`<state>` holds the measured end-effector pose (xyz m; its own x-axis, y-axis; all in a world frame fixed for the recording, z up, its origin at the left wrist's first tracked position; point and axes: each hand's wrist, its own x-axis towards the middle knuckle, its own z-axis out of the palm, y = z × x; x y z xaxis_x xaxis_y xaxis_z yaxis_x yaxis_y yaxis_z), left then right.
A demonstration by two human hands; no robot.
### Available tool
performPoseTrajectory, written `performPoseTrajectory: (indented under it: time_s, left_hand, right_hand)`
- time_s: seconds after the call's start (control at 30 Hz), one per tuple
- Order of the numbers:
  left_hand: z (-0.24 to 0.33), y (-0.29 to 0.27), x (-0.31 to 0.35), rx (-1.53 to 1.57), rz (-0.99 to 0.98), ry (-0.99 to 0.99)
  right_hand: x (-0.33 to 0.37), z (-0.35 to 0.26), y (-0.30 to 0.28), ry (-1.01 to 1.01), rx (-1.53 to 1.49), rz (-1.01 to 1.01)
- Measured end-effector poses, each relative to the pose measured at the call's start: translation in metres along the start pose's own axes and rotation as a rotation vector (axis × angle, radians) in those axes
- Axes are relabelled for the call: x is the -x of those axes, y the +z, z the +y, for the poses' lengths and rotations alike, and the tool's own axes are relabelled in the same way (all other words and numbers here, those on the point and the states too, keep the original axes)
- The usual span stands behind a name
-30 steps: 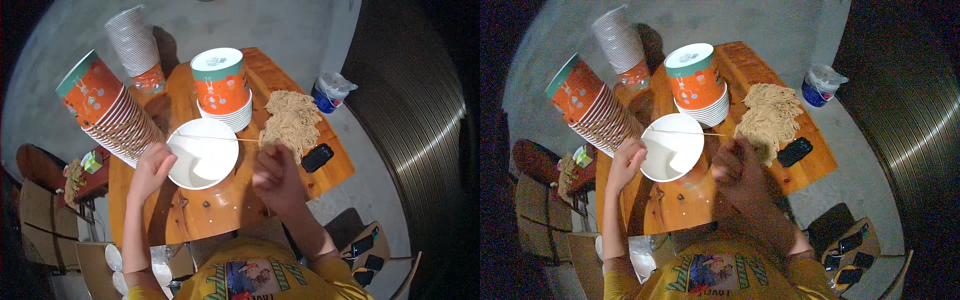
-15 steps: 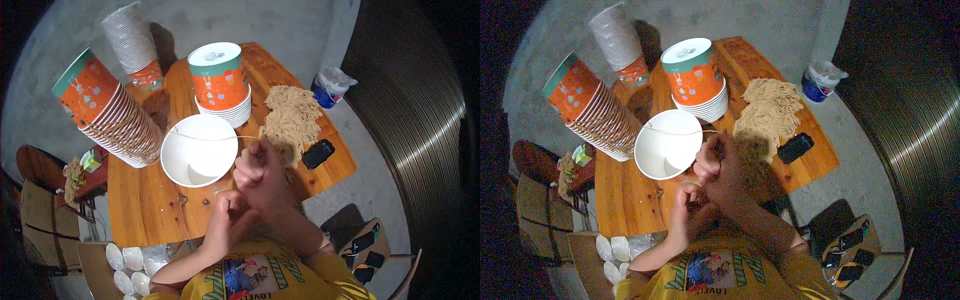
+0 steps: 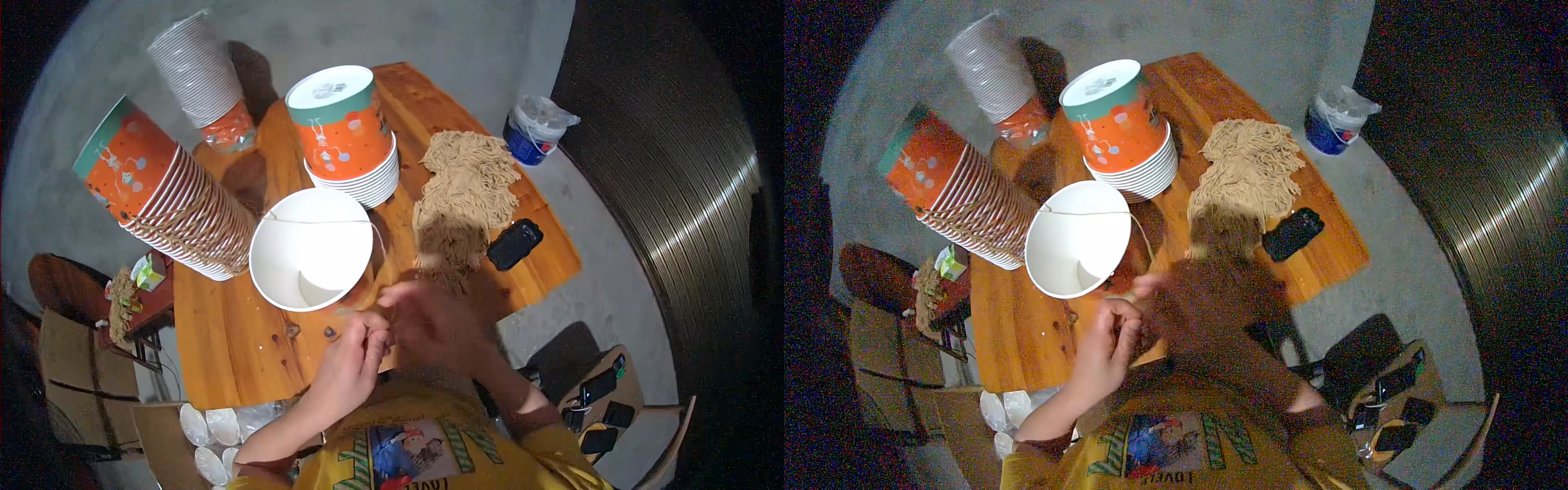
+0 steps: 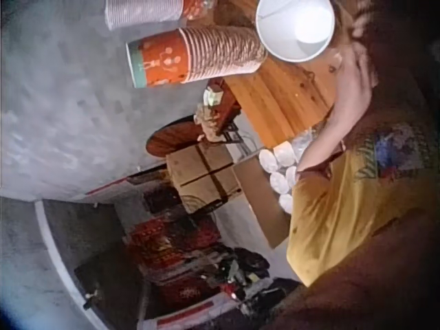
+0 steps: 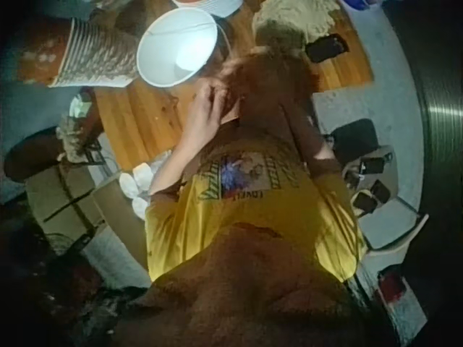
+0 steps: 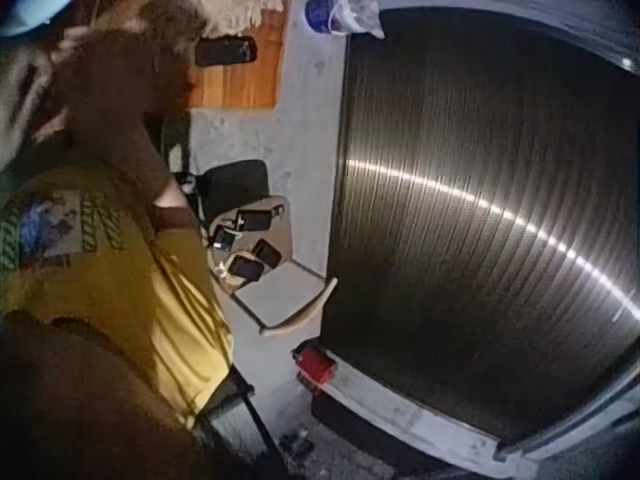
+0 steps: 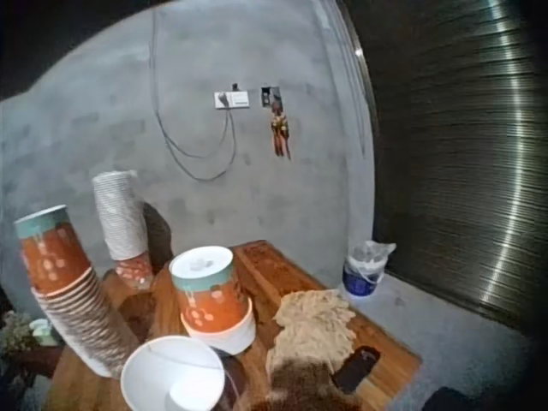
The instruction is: Tying rubber bands around stacks of paper cups.
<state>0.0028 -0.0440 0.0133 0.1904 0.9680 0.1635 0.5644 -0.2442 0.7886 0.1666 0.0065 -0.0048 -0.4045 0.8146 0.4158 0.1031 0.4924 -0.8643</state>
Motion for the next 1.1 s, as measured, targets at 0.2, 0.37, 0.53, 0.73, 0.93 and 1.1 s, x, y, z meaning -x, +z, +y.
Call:
performPoseTrajectory:
  time_s: [0.2,0.37,0.53,0.73,0.93,1.1]
  left_hand:
    - [0.005,-0.013,-0.004,-0.170,0.048,0.051]
    - [-0.002,-0.020,-0.001,-0.258,0.111,0.112]
    - [-0.005,-0.030,-0.007,-0.337,0.320,0.216]
    - [-0.008,-0.028,-0.024,-0.580,0.349,0.252]
    - [-0.012,-0.029,-0.028,-0.531,0.322,0.265]
    - [-0.015,-0.028,-0.029,-0.507,0.321,0.265]
  right_hand:
    - [0.003,0.020,0.014,-0.213,0.200,-0.037]
    - [-0.001,0.029,0.019,-0.317,0.235,0.070]
    - [-0.010,0.016,0.022,-0.122,0.071,0.182]
    - [-0.023,0.027,0.039,-0.150,0.302,0.284]
    - [-0.028,0.029,0.045,-0.138,0.247,0.335]
    - [-0.033,0.032,0.048,-0.175,0.249,0.362]
